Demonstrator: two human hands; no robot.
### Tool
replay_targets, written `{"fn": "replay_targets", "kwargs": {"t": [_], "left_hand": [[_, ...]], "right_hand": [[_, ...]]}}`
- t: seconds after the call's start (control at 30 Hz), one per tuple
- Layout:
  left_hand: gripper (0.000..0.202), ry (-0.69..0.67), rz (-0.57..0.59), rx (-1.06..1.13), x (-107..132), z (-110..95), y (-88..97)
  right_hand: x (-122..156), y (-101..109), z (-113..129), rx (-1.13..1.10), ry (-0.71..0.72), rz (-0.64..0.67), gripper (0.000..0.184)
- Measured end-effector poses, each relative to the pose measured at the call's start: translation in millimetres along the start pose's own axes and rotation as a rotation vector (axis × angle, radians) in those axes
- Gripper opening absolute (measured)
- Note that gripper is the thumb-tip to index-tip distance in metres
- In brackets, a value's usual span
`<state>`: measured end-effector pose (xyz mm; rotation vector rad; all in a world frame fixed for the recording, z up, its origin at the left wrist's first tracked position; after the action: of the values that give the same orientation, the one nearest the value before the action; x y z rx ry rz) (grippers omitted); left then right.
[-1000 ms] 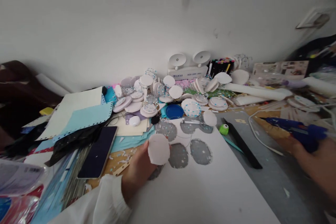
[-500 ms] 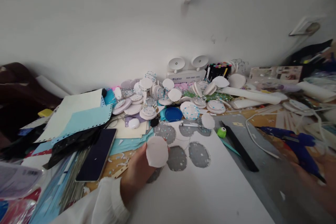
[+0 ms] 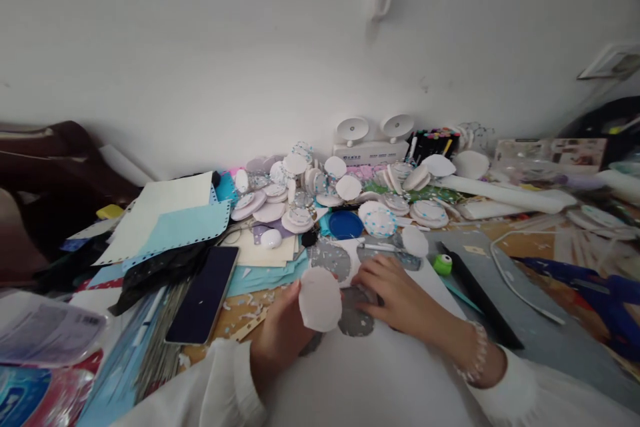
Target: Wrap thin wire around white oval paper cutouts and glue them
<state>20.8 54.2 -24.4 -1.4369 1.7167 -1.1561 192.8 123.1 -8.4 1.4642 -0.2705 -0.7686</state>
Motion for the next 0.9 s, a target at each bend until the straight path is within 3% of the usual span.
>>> {"fn": "replay_targets", "kwargs": {"t": [0.07,0.43,0.53,0.77,0.9], "left_hand": [[0.046,-0.001,0.010,0.009,0.5,0.1,-0.6],[0.042,0.007,0.062,-0.038,-0.2,-0.9,-1.3],[0.044,0.014,0.068,-0.048,-0.7,-0.6,-0.5],[0.051,-0.012,0.104,-0.064,-1.6,0.4,-3.3],[0.052,0.020,0.130,-0.049,0.0,1.0,-4.9]], "right_hand": [[-3.7,-4.7,-0.8,-0.011,-0.013,-0.014,0.004],[-0.7,-12.7,6.3,-0.159,-0.052,-0.080,0.007],[0.8,-9.1,1.9,-0.245,-0.083,-0.159,0.012],[17.6,12.3,-4.0,-0.555,-0.196,-0.474,0.008],[27.4,25.9,10.7,-0.720,-0.120,-0.504,0.005]]}}
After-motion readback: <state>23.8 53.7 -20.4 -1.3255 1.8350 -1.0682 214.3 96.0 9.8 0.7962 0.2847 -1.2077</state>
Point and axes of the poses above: each hand's wrist, its own x-axis away from the middle knuckle, its own y-axis out of the back of the hand, z = x × y, the point moved 4 cm from there along -x, towards the middle knuckle, and after that the axes turned 14 degrees about x, right-handed, at the moved point
